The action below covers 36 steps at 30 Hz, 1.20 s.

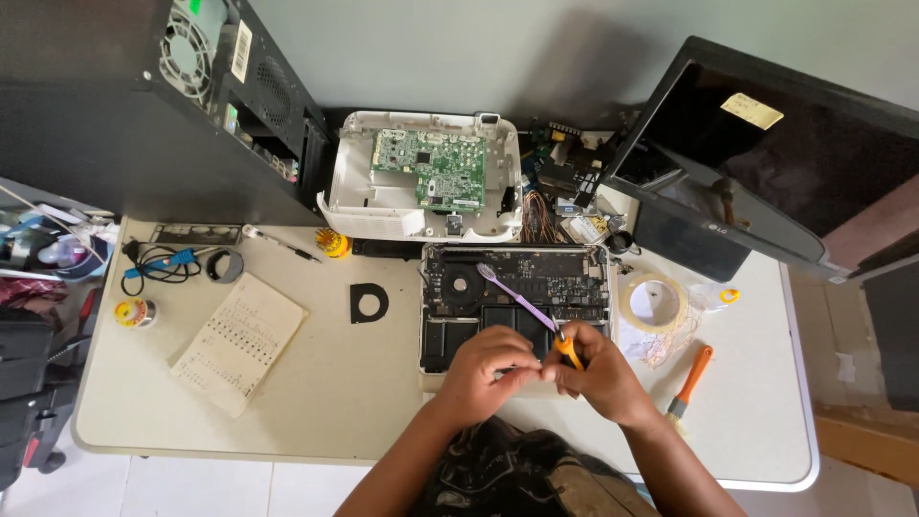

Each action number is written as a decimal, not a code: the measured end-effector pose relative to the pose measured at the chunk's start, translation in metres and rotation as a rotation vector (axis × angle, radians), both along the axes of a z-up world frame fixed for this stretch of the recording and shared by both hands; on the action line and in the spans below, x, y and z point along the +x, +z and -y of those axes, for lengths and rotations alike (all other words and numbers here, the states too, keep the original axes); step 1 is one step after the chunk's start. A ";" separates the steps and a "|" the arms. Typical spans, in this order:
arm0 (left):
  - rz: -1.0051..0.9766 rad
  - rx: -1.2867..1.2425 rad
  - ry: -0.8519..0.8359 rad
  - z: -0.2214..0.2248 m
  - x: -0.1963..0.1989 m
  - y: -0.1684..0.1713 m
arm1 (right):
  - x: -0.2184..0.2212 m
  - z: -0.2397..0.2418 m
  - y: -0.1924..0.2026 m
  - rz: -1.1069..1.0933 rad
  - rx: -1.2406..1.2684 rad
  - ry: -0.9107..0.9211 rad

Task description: Cleaning and repairing internal components of a laptop using a brush and screwdriver

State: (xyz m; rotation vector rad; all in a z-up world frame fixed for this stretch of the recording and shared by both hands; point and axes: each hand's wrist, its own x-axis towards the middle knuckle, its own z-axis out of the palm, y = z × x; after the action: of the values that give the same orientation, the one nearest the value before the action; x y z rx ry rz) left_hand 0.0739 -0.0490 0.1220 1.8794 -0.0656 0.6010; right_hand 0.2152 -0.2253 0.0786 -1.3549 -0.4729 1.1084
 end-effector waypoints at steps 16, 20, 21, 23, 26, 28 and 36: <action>-0.119 -0.786 0.197 0.001 -0.006 -0.024 | -0.018 -0.009 0.076 0.713 -0.124 0.045; -0.243 -0.608 0.216 -0.004 -0.009 -0.009 | -0.018 -0.009 0.079 0.707 -0.139 0.057; -0.241 -0.577 0.214 -0.006 -0.009 -0.008 | -0.018 -0.009 0.080 0.680 -0.145 0.062; -0.239 -0.547 0.211 -0.008 -0.008 -0.005 | -0.017 -0.008 0.080 0.653 -0.152 0.067; -0.268 -0.617 0.218 -0.010 -0.007 -0.005 | -0.014 -0.006 0.080 0.720 -0.110 0.049; -0.225 -0.675 0.176 -0.010 -0.008 -0.010 | -0.013 -0.006 0.080 0.764 -0.122 0.040; -0.258 -0.630 0.191 -0.007 -0.008 -0.013 | -0.012 -0.012 0.099 0.783 -0.153 0.077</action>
State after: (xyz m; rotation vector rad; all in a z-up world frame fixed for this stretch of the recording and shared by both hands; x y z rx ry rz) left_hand 0.0663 -0.0425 0.1091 1.3374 0.4306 0.4343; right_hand 0.2031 -0.2137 0.1772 -1.9071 -1.0244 0.6433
